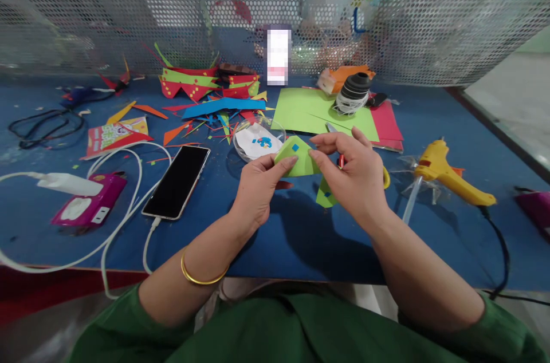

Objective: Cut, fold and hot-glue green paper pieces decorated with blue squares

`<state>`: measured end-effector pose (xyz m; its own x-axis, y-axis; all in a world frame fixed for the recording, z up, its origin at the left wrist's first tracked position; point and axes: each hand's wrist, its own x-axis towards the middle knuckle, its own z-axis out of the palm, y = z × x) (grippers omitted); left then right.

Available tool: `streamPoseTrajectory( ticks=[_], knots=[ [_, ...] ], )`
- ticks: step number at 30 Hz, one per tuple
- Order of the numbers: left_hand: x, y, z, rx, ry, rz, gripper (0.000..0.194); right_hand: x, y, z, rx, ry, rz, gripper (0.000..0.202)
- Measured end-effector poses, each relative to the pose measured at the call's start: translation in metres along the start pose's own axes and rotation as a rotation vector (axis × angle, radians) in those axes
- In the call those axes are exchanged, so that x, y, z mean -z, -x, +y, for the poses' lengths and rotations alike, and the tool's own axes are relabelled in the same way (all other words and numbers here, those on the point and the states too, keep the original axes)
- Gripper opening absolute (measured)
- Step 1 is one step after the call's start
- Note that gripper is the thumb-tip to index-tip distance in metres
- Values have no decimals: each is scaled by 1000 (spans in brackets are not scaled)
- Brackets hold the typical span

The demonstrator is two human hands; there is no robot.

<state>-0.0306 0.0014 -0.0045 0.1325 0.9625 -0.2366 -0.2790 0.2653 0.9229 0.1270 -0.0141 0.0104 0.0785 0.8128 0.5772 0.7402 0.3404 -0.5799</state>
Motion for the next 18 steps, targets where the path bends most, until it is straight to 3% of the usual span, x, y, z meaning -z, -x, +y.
streamPoseTrajectory(
  ticks=[6,12,18],
  knots=[
    [-1,1,1,16,16,-21,38,0,0,1,9,-1,16,9],
    [0,0,-1,-10,-11,-30,32,1,0,-1,13,-9,-25,9],
    [1,2,4,44,-41,-97,31,2,-2,3,9,13,38,9]
  ],
)
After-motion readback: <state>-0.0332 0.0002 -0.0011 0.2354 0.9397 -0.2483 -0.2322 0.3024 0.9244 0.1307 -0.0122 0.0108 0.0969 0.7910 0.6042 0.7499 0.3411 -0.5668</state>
